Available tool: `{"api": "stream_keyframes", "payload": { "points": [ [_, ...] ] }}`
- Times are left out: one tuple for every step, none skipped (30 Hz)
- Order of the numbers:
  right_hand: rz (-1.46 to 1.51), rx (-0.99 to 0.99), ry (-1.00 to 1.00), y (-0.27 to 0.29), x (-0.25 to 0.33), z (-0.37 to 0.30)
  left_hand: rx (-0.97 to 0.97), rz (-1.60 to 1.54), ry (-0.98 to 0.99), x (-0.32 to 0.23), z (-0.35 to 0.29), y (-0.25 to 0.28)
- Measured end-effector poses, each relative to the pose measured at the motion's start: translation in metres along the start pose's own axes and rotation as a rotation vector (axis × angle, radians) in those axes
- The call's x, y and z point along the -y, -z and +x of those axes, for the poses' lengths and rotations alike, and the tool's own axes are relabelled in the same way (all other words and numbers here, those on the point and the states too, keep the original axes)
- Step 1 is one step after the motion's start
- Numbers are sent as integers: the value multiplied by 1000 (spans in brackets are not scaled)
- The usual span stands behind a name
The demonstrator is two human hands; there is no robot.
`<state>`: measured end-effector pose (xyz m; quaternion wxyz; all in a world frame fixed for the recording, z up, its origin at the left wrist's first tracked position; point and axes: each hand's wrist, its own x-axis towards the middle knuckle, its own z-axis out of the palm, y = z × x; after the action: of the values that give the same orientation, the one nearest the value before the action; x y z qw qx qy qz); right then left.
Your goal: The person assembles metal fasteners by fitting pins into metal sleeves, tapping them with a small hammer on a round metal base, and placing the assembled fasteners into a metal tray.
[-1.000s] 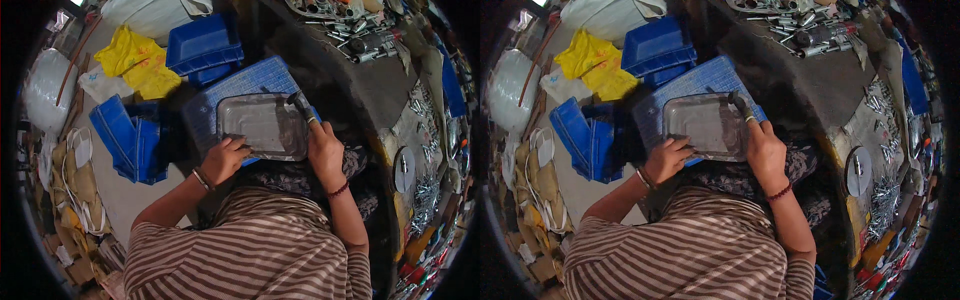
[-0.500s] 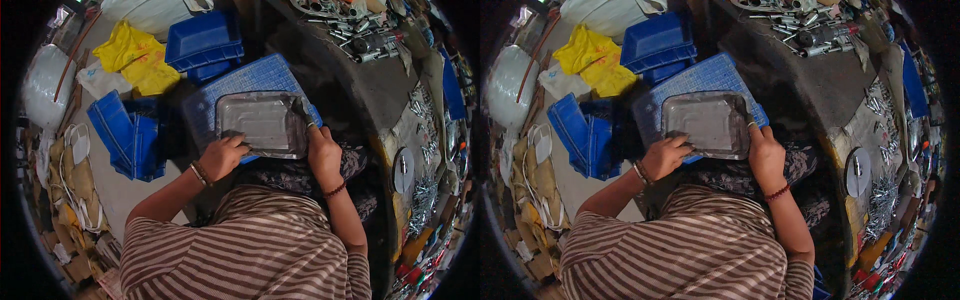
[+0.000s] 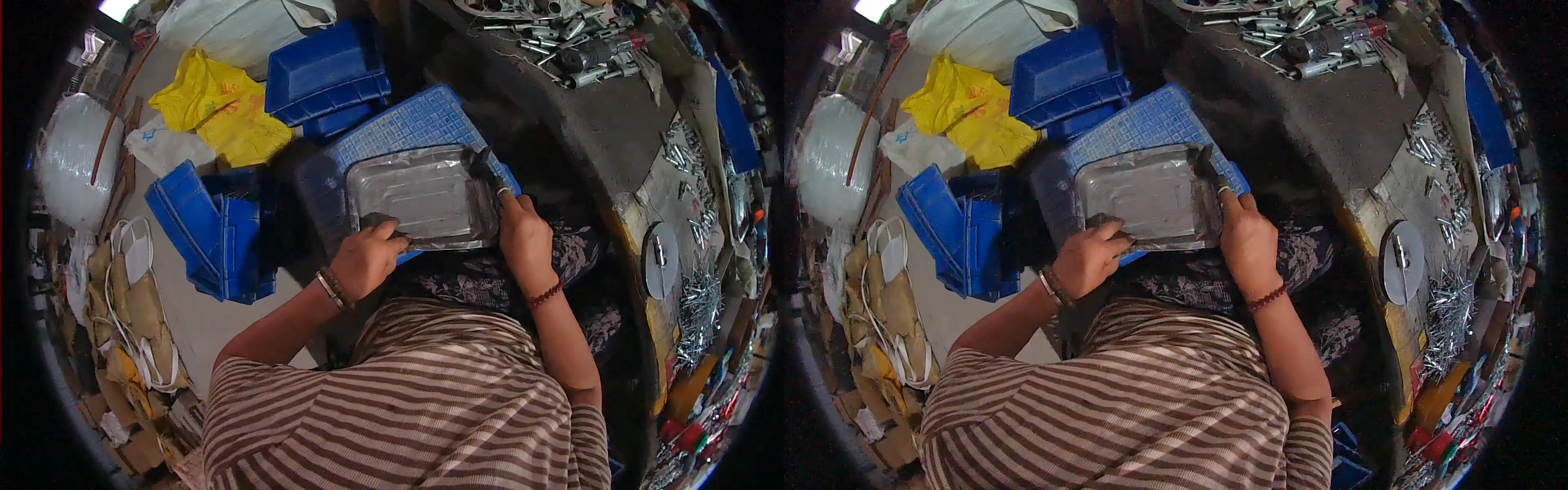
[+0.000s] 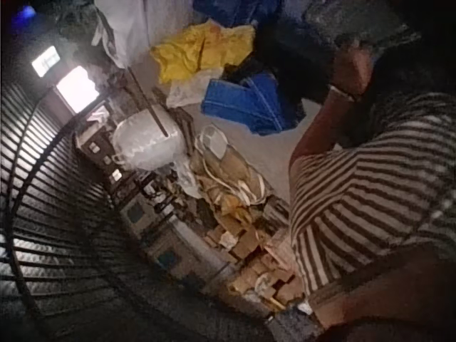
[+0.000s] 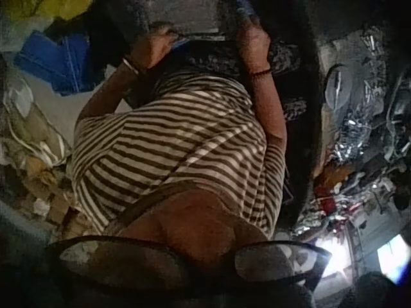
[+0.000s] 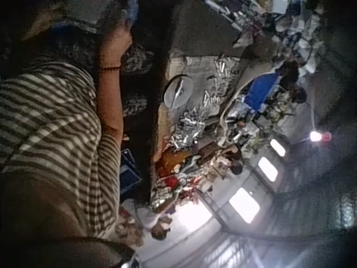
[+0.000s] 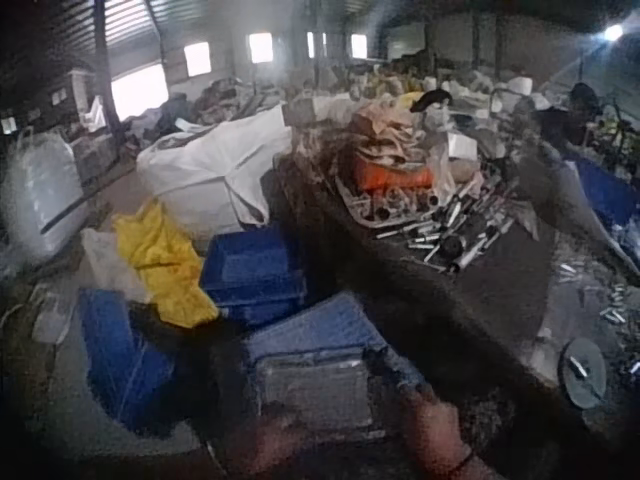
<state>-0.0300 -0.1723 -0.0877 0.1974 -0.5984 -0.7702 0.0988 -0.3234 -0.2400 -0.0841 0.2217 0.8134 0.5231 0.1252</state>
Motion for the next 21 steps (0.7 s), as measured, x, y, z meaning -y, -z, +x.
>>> {"api": "stream_keyframes", "payload": {
  "points": [
    [20,-11,13,0,0,2,17,-9,12,0,0,0],
    [41,-21,27,0,-1,3,35,-17,26,-1,0,-1],
    [45,-23,28,-1,-3,2,34,-12,27,-3,0,-2],
    [151,-100,37,-2,-6,0,37,6,47,-6,1,-4],
    [257,-177,46,-3,-7,-1,40,24,68,-9,2,-5],
    [261,-175,48,1,-4,-1,40,26,73,-11,2,-5],
    [267,-169,36,7,-1,-1,46,31,90,-13,4,-5],
    [273,-162,25,12,2,-1,53,35,108,-15,4,-5],
    [275,-164,27,15,5,1,52,37,108,-17,5,-5],
    [189,-150,31,17,10,2,59,46,123,-20,5,-6],
    [104,-136,34,17,13,3,67,55,137,-22,5,-7],
    [104,-139,34,14,14,4,66,57,135,-23,4,-8],
    [28,-107,82,10,14,6,48,73,125,-23,4,-10],
    [-49,-74,130,8,14,9,29,88,115,-23,4,-11],
    [-47,-75,130,7,16,12,30,90,115,-23,4,-10],
    [-98,-17,115,6,18,15,29,89,107,-24,4,-9],
    [-150,40,100,5,21,17,28,88,100,-24,4,-8],
    [-149,40,104,5,23,18,25,89,103,-24,4,-9],
    [-110,-11,110,5,26,19,-22,98,73,-24,4,-12],
    [-71,-62,116,4,28,19,-69,107,44,-23,4,-13],
    [-72,-62,117,3,26,20,-70,106,44,-24,5,-11]
  ]
}}
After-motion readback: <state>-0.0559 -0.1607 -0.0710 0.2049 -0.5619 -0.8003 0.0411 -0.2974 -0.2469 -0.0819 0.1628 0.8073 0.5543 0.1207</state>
